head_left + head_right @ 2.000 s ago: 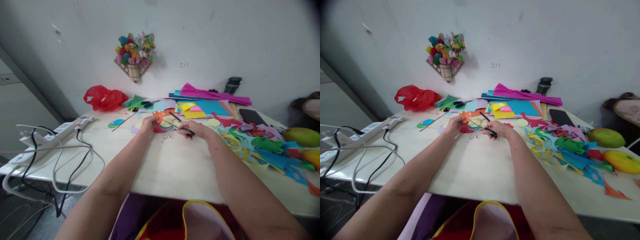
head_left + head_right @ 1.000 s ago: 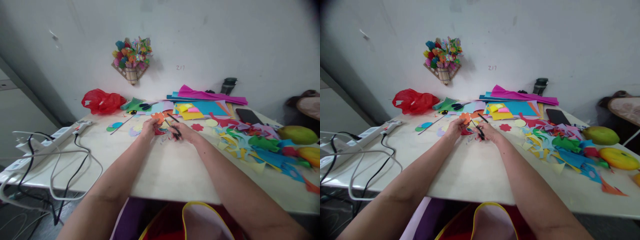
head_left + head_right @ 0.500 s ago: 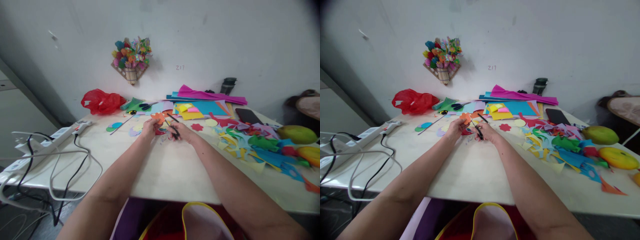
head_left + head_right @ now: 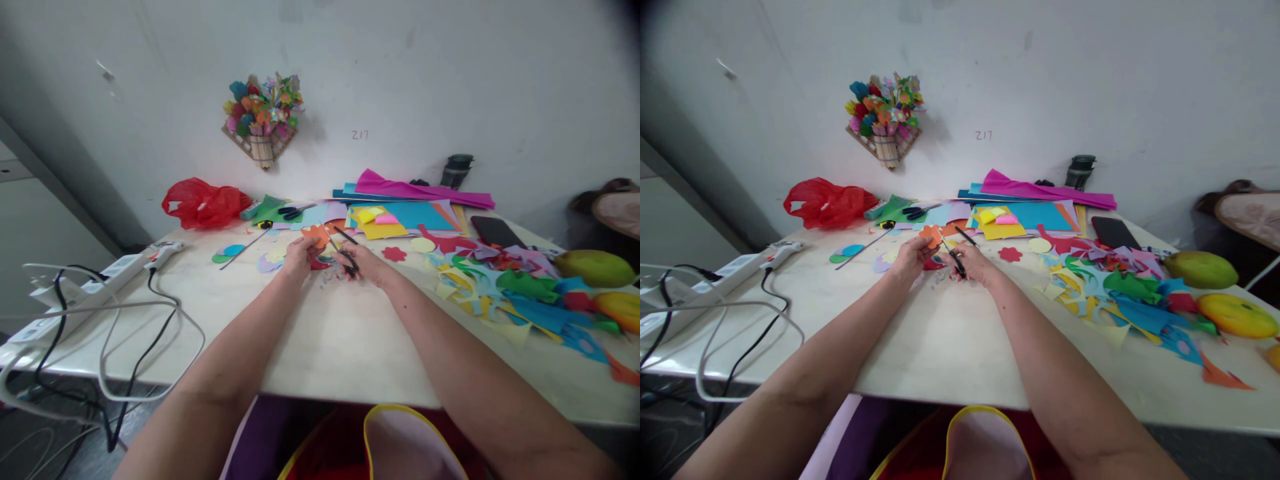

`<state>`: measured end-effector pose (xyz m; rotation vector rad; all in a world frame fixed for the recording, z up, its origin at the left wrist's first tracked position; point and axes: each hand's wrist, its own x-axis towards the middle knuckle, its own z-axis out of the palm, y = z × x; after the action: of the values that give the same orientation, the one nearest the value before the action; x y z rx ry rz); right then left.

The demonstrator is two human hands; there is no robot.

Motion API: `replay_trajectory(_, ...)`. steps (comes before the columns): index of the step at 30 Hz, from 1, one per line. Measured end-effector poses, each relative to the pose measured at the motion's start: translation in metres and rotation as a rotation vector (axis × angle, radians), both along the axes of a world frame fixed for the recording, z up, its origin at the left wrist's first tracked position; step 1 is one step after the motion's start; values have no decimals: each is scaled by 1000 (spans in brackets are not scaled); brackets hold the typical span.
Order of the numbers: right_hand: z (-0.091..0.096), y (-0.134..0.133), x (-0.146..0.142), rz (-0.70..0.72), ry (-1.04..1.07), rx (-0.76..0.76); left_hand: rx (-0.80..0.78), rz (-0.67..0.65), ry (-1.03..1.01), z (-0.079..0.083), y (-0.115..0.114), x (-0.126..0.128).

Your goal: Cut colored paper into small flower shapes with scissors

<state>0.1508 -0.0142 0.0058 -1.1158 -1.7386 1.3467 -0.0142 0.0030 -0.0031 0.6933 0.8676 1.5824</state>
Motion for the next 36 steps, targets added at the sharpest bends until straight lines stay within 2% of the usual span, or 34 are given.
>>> replay_trajectory(36, 13, -11, -6, -83, 26, -48, 1, 44, -19, -2, 3, 0)
